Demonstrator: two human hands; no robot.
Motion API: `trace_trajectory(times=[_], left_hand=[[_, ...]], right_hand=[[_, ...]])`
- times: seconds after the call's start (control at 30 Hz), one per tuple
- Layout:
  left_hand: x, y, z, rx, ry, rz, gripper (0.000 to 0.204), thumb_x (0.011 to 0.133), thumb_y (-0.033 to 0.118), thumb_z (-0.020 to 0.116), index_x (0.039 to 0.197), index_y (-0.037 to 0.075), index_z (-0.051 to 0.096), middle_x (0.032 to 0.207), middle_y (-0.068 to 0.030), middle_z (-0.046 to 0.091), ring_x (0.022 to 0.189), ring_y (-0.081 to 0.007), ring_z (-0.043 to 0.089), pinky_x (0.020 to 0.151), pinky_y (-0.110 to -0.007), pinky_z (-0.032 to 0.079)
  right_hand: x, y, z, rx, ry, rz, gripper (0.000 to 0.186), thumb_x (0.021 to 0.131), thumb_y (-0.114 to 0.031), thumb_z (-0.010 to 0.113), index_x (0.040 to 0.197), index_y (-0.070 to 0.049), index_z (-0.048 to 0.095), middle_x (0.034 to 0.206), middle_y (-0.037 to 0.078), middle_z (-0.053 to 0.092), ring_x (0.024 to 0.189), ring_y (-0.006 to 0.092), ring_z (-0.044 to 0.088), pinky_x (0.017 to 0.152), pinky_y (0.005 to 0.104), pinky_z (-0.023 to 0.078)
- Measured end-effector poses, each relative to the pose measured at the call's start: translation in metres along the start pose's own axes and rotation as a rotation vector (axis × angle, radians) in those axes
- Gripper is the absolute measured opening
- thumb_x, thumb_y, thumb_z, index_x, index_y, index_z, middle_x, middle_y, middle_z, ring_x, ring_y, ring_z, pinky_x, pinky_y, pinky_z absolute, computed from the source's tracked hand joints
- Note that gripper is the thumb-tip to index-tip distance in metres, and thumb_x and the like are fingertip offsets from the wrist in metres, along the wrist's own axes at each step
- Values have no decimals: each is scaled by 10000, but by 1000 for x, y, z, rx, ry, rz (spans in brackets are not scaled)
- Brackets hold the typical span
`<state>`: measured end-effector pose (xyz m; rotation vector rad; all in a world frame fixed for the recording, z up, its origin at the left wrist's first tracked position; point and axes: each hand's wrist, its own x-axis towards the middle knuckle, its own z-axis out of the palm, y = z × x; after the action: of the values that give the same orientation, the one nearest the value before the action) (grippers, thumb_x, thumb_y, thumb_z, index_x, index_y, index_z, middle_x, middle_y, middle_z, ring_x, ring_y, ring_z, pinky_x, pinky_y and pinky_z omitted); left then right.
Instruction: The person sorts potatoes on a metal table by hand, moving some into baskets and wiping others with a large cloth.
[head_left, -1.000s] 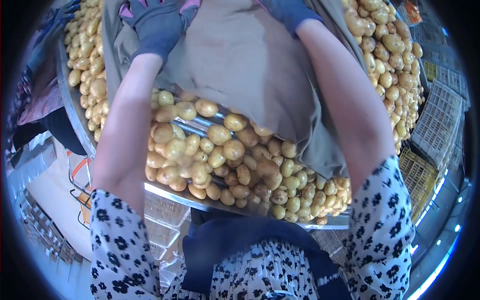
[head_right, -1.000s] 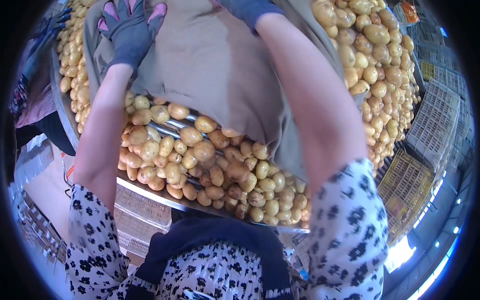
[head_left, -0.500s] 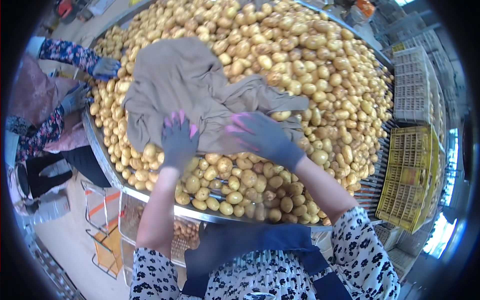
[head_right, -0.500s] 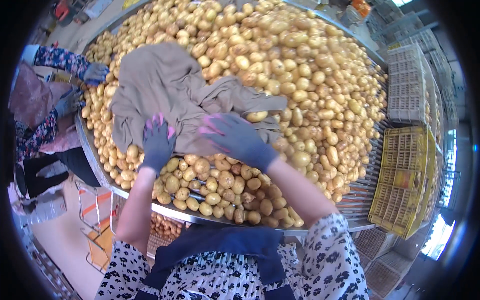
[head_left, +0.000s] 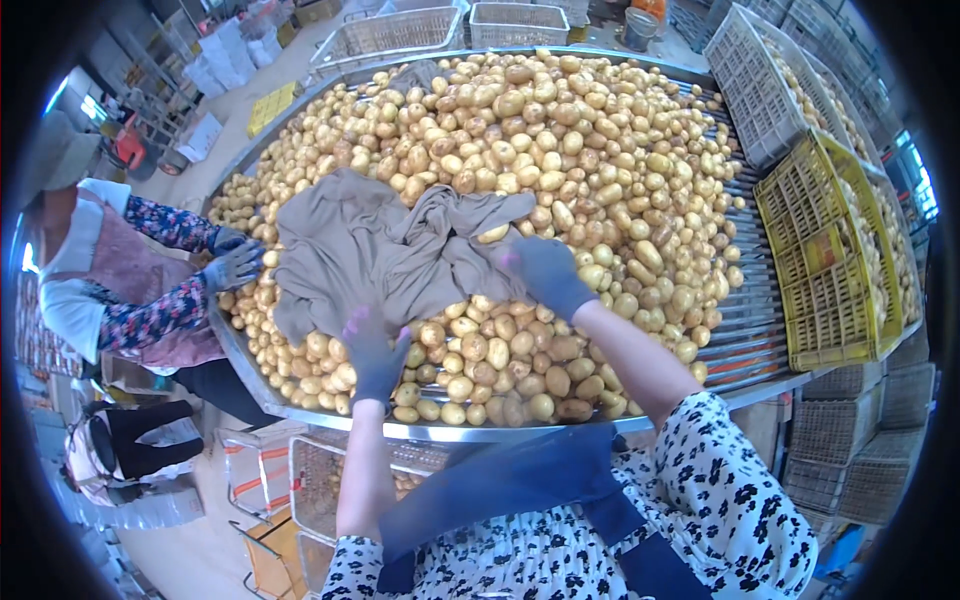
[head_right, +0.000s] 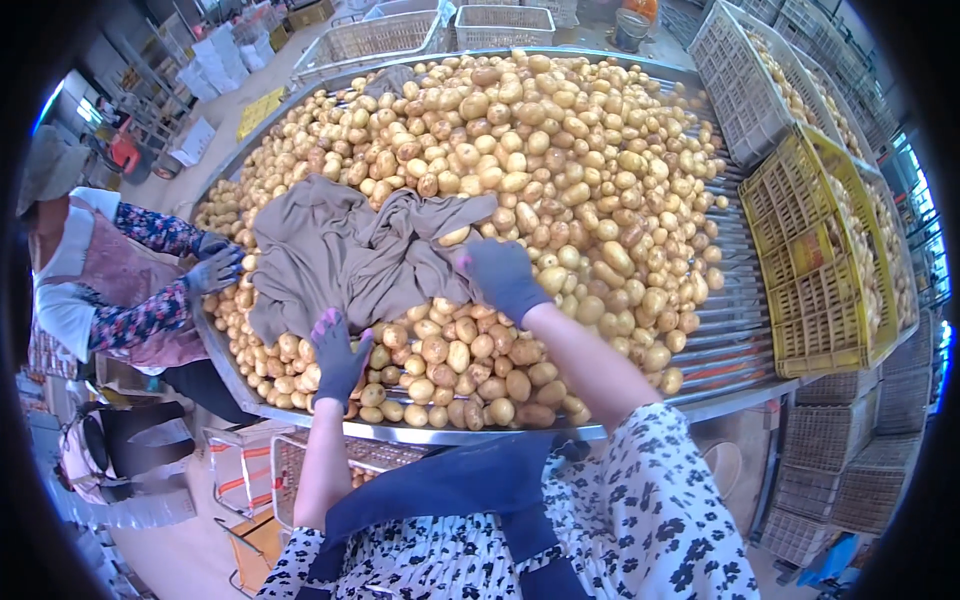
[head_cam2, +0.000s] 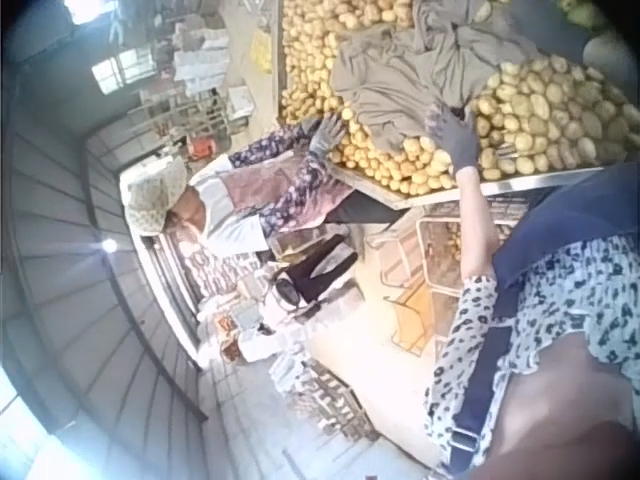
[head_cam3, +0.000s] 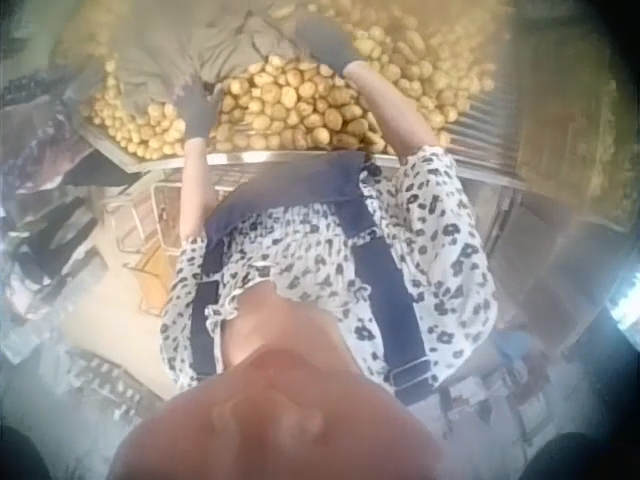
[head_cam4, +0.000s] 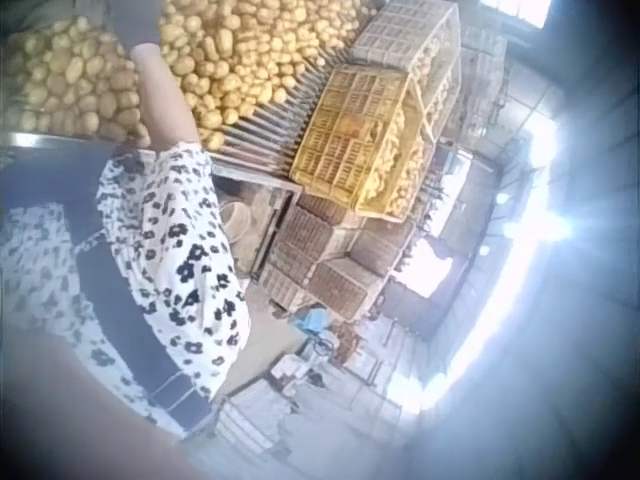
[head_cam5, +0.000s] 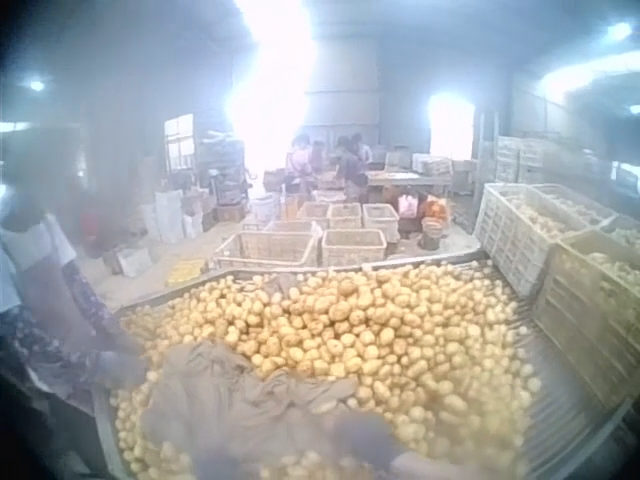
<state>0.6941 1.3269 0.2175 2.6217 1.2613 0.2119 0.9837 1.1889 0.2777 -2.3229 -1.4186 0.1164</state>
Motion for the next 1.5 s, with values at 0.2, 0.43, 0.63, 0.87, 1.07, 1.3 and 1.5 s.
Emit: trace_trajectory(times=[0.2,0.43,0.63,0.87,1.07,1.3,1.5], left_hand=[[12,27,-21,-65,-57,-24,853,788,541,589,1395,15,303,1373,-215,378,1253,-376,351,1060,-517,193],[35,61,-21,79,-35,-75,773,728,393,655,1384,108,360,1307,-153,482,1148,-354,482,1002,-466,327],[36,76,-84,-262,386,78,488,771,-39,490,1231,119,533,1146,-110,597,1002,-329,582,915,-389,432],[-127,103,-76,-360,47,19,401,758,-28,506,1126,101,604,969,-117,619,863,-278,595,787,-371,472],[-151,121,-70,-482,-496,-92,579,687,103,692,1245,110,534,1046,-121,594,935,-232,583,801,-345,469],[9,162,-68,-501,-311,25,478,855,239,613,1260,15,494,1110,-149,582,996,-228,568,874,-316,439],[137,163,-4,-323,53,201,476,892,200,533,1327,39,430,1291,-179,492,1189,-320,480,993,-361,386]], right_hand=[[33,4,-113,1082,408,234,373,948,-374,470,789,-45,544,641,4,501,588,106,444,525,286,382],[63,96,-289,1659,481,-68,34,904,-125,558,935,-114,550,626,-59,458,488,60,437,440,182,391],[-8,215,-407,952,504,-448,288,879,-17,474,1167,-29,486,981,63,543,867,106,535,765,204,462],[-255,302,-295,562,716,445,296,937,-385,489,899,-95,536,673,-29,462,602,64,470,545,192,340],[-263,289,-196,-134,-112,606,319,840,-211,570,1127,-74,590,1005,172,627,949,353,597,805,434,469],[-91,217,-126,39,117,-34,298,899,-205,514,1154,-56,552,1161,170,556,947,373,581,812,402,481],[-60,194,-115,-55,140,232,165,915,-242,453,951,-96,522,1000,132,533,760,346,593,633,447,485]])
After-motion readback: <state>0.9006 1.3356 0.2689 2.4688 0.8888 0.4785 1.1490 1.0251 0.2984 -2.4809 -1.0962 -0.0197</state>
